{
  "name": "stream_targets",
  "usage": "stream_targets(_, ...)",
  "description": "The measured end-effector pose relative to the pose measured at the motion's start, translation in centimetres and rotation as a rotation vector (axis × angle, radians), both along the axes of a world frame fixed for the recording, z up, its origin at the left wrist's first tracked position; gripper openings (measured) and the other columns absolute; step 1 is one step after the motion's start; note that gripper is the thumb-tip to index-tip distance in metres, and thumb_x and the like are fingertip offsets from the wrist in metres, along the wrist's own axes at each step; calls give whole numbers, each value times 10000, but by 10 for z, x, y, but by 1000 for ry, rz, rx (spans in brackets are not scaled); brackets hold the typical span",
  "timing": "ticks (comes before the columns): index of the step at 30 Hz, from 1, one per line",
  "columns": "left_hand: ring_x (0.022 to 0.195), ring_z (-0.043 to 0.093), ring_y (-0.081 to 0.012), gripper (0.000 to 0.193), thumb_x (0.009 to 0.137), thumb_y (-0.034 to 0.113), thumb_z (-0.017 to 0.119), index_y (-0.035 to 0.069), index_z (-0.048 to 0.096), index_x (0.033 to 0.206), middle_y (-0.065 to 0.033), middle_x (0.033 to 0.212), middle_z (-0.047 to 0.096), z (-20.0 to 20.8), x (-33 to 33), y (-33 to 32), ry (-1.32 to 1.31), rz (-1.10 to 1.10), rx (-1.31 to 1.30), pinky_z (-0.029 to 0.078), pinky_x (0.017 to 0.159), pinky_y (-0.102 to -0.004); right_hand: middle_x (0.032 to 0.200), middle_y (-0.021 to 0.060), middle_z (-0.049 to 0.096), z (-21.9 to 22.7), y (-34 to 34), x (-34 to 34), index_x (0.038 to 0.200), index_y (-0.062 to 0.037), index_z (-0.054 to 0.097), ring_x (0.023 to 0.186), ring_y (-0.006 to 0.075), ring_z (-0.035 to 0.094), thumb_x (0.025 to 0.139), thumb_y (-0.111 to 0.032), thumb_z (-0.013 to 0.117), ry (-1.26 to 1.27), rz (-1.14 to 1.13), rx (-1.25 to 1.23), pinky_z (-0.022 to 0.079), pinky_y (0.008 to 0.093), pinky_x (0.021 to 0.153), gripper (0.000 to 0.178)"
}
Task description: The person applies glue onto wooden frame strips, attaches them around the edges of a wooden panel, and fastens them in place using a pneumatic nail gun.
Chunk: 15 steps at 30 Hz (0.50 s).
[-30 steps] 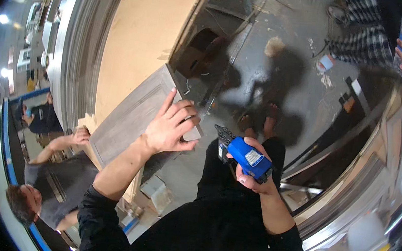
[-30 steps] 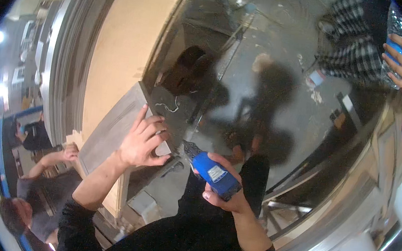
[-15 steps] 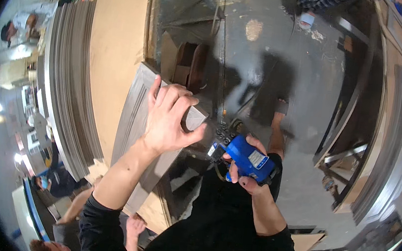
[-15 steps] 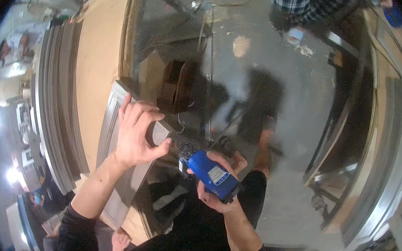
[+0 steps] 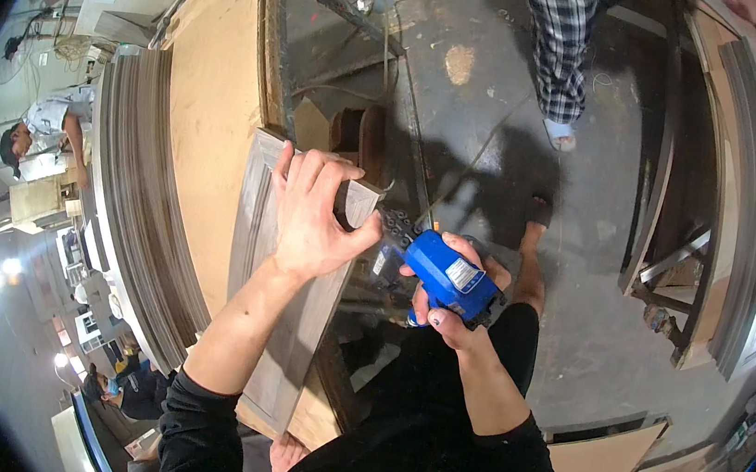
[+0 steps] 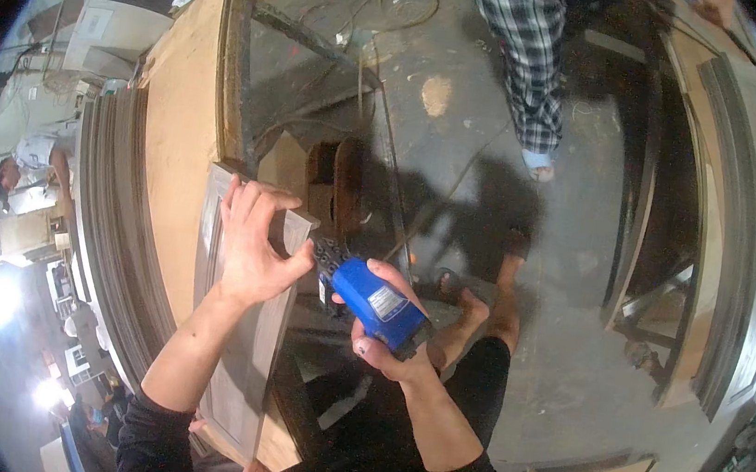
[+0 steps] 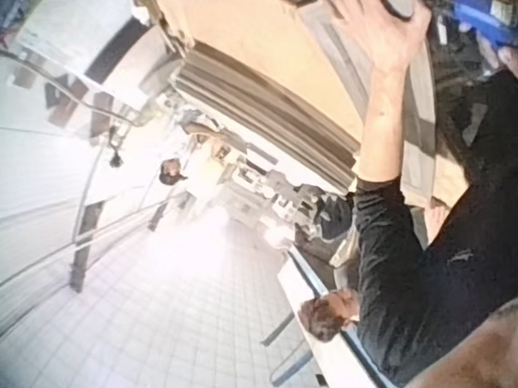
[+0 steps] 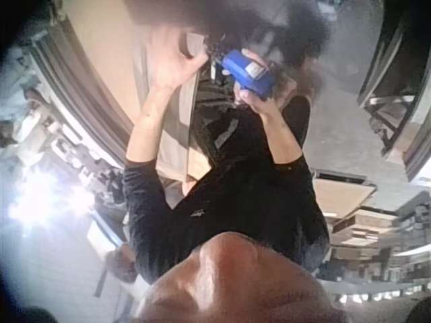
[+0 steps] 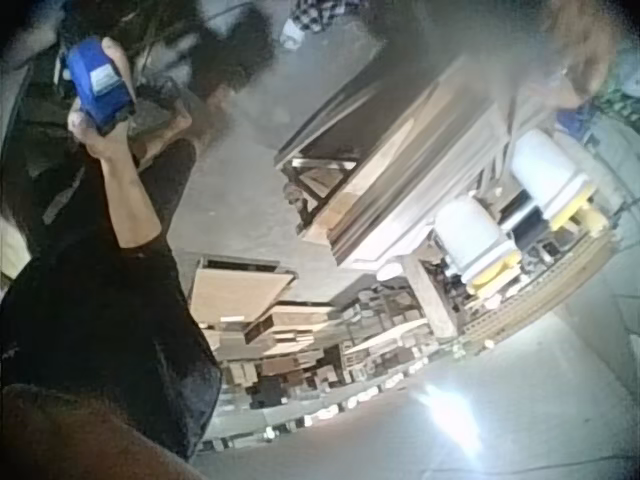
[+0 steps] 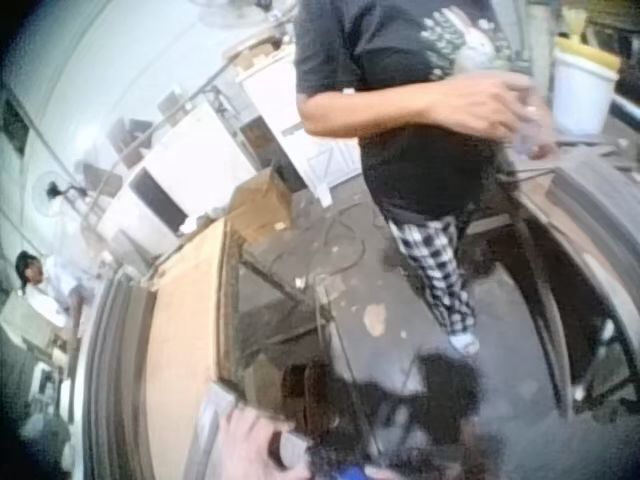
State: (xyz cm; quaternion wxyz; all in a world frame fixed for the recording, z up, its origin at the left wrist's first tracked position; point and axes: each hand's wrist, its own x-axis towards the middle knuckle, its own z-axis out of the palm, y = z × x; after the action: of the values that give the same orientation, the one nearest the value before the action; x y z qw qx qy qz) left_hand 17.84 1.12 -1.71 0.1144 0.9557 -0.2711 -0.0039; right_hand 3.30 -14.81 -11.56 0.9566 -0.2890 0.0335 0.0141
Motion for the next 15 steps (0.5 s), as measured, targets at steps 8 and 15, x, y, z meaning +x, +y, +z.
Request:
stream_targets(8,1068,565,-293,475,633,275,787,97,611,1036,-78,1021,588,0,3,1,-7,10,-38,238,1159,-580,1218,287,621,-4,5,2,1521,-29,268,687,138,652,780,-149,817,16,-22,159,529,248,633,930)
stream_targets(15,1053,562,-299,481,623,295,792,102,611,1025,-77,1025,586,-2,2,3,8,28,-50,221,1165,-582,1160,268,636,-9,8,-5,1508,-58,274,639,157,645,764,-213,839,88,-13,149,518,251,569,947)
